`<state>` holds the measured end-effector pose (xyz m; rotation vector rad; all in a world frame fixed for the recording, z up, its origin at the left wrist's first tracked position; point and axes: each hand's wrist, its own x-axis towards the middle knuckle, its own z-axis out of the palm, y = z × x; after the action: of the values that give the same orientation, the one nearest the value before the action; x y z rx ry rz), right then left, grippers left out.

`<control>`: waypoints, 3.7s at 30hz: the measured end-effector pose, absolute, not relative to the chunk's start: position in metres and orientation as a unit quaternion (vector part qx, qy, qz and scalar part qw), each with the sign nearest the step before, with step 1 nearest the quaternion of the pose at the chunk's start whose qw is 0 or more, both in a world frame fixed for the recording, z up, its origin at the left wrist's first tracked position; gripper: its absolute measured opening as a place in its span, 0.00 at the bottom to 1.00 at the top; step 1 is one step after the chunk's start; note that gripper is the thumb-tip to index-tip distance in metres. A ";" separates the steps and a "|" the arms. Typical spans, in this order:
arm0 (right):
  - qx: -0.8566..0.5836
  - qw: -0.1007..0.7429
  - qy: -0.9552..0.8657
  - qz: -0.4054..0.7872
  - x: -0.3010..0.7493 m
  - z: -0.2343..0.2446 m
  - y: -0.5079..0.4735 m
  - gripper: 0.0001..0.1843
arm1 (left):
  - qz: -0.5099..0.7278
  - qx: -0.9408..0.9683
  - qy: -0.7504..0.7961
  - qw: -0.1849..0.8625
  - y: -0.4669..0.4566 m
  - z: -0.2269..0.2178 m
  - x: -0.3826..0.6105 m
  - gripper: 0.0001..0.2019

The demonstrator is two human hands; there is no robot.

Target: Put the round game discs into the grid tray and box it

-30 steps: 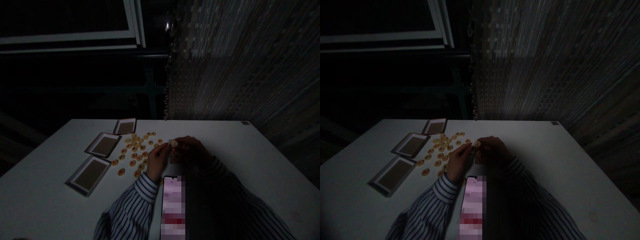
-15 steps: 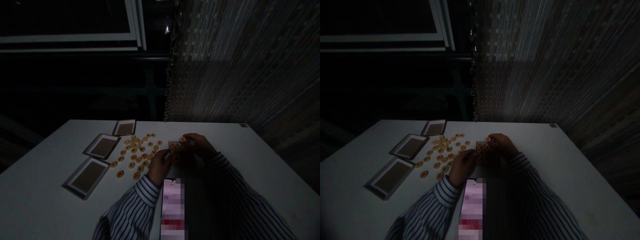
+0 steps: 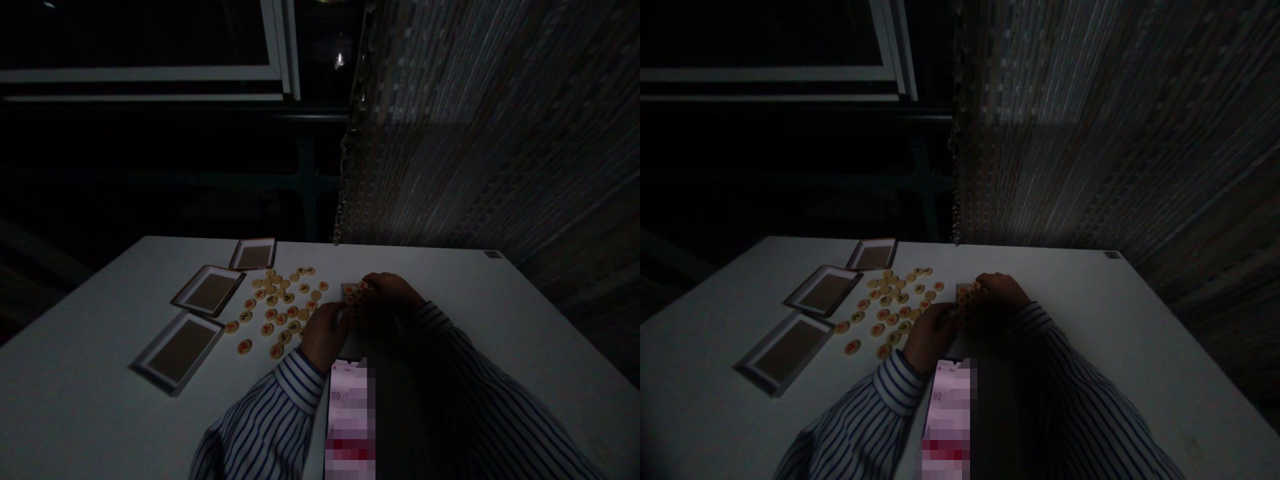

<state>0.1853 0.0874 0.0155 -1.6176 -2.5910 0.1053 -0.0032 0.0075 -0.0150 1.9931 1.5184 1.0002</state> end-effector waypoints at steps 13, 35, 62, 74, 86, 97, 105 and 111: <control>-0.525 0.011 -0.851 0.028 0.182 0.010 0.093 0.19 | 0.355 0.718 0.552 0.231 0.007 -0.015 -0.002 0.13; -0.529 -0.035 -0.847 0.032 0.180 0.017 0.090 0.19 | 0.355 0.723 0.552 0.218 0.007 -0.017 -0.004 0.12; -0.527 -0.048 -0.848 0.038 0.178 0.022 0.088 0.18 | 0.352 0.731 0.546 0.209 0.008 -0.016 -0.004 0.12; -0.524 -0.046 -0.849 0.040 0.177 0.023 0.087 0.18 | 0.347 0.730 0.546 0.219 0.007 -0.016 -0.004 0.11; -0.530 -0.032 -0.847 0.040 0.180 0.018 0.090 0.19 | 0.341 0.731 0.548 0.222 0.006 -0.014 -0.004 0.12; -0.552 0.024 -0.833 0.037 0.191 0.022 0.078 0.19 | 0.354 0.732 0.542 0.212 0.007 -0.016 -0.005 0.11; -0.561 0.075 -0.823 0.043 0.201 0.030 0.059 0.17 | 0.372 0.731 0.532 0.210 0.005 -0.014 -0.008 0.11; -0.557 0.105 -0.823 0.036 0.207 0.029 0.056 0.17 | 0.383 0.728 0.533 0.197 0.002 -0.009 -0.011 0.10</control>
<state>0.2070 0.0555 0.0287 -1.6413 -2.4274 0.1071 -0.0105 0.0020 -0.0089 2.0380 1.4937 1.0732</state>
